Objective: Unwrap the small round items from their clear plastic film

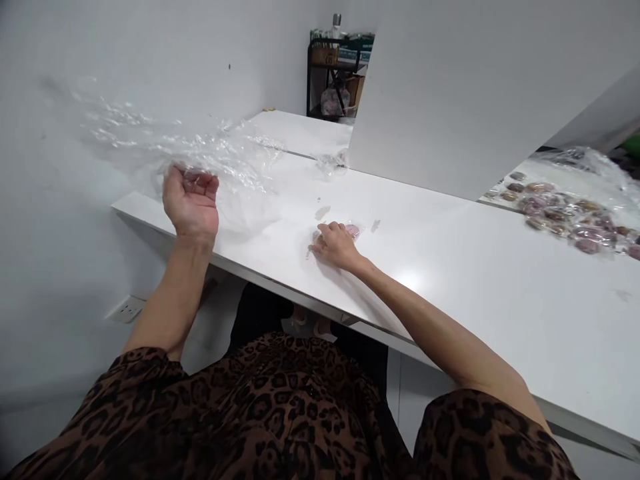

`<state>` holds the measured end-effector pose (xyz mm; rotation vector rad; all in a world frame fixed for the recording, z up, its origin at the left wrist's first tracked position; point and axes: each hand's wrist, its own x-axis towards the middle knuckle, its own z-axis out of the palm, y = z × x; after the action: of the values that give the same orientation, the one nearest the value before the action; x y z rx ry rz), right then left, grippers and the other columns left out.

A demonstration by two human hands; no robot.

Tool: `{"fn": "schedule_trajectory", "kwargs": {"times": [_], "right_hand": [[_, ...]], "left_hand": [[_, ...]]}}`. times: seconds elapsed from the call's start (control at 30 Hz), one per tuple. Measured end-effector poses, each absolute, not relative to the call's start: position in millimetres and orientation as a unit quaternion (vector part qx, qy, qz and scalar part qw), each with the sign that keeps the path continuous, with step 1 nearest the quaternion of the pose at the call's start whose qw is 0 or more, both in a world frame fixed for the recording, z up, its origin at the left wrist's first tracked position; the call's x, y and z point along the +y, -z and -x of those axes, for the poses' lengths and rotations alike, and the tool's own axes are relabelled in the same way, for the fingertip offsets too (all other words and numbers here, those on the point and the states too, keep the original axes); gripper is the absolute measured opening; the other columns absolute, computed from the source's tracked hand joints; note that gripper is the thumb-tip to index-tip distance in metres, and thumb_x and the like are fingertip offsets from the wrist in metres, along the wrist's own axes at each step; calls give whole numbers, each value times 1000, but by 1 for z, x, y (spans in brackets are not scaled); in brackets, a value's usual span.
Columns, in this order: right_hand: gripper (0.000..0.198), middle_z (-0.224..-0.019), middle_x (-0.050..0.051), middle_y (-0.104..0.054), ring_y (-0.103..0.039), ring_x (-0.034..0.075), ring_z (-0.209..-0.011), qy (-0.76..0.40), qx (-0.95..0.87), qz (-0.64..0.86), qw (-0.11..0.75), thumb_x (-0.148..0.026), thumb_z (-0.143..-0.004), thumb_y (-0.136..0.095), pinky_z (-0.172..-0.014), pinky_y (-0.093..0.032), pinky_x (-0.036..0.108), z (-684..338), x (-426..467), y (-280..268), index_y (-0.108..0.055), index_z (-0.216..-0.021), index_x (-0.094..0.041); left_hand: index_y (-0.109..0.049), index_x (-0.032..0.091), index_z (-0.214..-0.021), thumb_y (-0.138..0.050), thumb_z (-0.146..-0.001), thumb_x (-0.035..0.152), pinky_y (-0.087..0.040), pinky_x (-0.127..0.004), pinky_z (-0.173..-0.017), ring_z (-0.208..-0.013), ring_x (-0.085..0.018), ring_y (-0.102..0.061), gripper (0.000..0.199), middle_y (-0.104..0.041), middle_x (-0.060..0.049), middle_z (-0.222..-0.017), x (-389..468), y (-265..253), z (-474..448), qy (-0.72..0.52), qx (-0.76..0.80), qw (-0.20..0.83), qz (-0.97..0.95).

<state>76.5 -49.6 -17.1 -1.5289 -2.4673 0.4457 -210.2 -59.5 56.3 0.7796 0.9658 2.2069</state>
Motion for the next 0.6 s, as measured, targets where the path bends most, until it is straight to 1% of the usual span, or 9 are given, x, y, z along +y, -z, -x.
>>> {"fn": "schedule_trajectory", "kwargs": {"times": [0.1, 0.17, 0.23, 0.3, 0.37, 0.43, 0.5, 0.53, 0.6], "right_hand": [[58, -125, 20, -60, -54, 38, -123, -186, -816, 542, 78, -50, -87, -73, -98, -48, 47, -82, -49, 12, -60, -131, -14], [60, -126, 21, -58, -52, 39, -125, -205, -795, 569, 52, -54, -83, -77, -96, -49, 45, -85, -49, 5, -61, -123, -13], [60, -127, 22, -57, -51, 39, -126, -210, -775, 595, 43, -56, -79, -80, -94, -49, 44, -87, -52, 0, -60, -116, -14], [57, -124, 21, -58, -55, 36, -119, -215, -761, 610, 54, -54, -78, -82, -90, -49, 43, -88, -58, 0, -56, -111, -15], [52, -114, 16, -62, -60, 30, -103, -245, -753, 606, 79, -49, -79, -81, -83, -50, 40, -89, -66, 4, -53, -109, -17], [47, -101, 9, -65, -62, 23, -87, -296, -746, 586, 114, -44, -80, -79, -76, -49, 36, -93, -73, 11, -51, -109, -20], [43, -92, 4, -65, -60, 19, -77, -345, -734, 564, 157, -43, -79, -78, -70, -48, 33, -100, -78, 17, -53, -107, -21], [42, -89, 3, -64, -59, 18, -75, -361, -726, 556, 184, -44, -78, -78, -68, -48, 32, -105, -80, 20, -55, -104, -21], [44, -85, 2, -63, -57, 16, -72, -384, -701, 546, 251, -49, -72, -81, -65, -48, 31, -115, -79, 21, -59, -97, -21]], "left_hand": [[-58, 23, -92, -61, -94, 55, -60, -21, -80, -79, -10, -73, 32, -69, 2, -79, -55, -28, 210, -830, 379, 301, -277], [-58, 22, -93, -62, -92, 49, -60, -23, -78, -72, -10, -72, 28, -69, 3, -78, -53, -12, 207, -837, 369, 318, -251], [-58, 21, -94, -65, -90, 44, -61, -24, -77, -68, -10, -71, 25, -69, 3, -77, -54, 3, 202, -839, 357, 341, -229], [-58, 20, -93, -68, -88, 42, -61, -25, -75, -66, -10, -70, 24, -68, 2, -75, -56, 13, 196, -832, 355, 367, -218], [-57, 20, -91, -70, -88, 40, -61, -25, -73, -65, -11, -70, 24, -68, 2, -74, -55, 13, 189, -812, 363, 398, -226], [-56, 19, -90, -72, -89, 40, -61, -26, -72, -66, -12, -70, 25, -68, 1, -74, -46, -2, 182, -781, 377, 424, -261], [-55, 18, -91, -69, -94, 38, -61, -27, -76, -70, -13, -72, 25, -68, 0, -76, -21, -38, 180, -746, 396, 433, -315], [-54, 17, -93, -64, -99, 36, -61, -27, -80, -75, -13, -73, 23, -68, 0, -79, -2, -62, 182, -730, 406, 429, -343], [-51, 12, -104, -43, -110, 25, -59, -26, -90, -86, -9, -72, 16, -69, -3, -95, 48, -116, 194, -708, 429, 409, -383]]}}
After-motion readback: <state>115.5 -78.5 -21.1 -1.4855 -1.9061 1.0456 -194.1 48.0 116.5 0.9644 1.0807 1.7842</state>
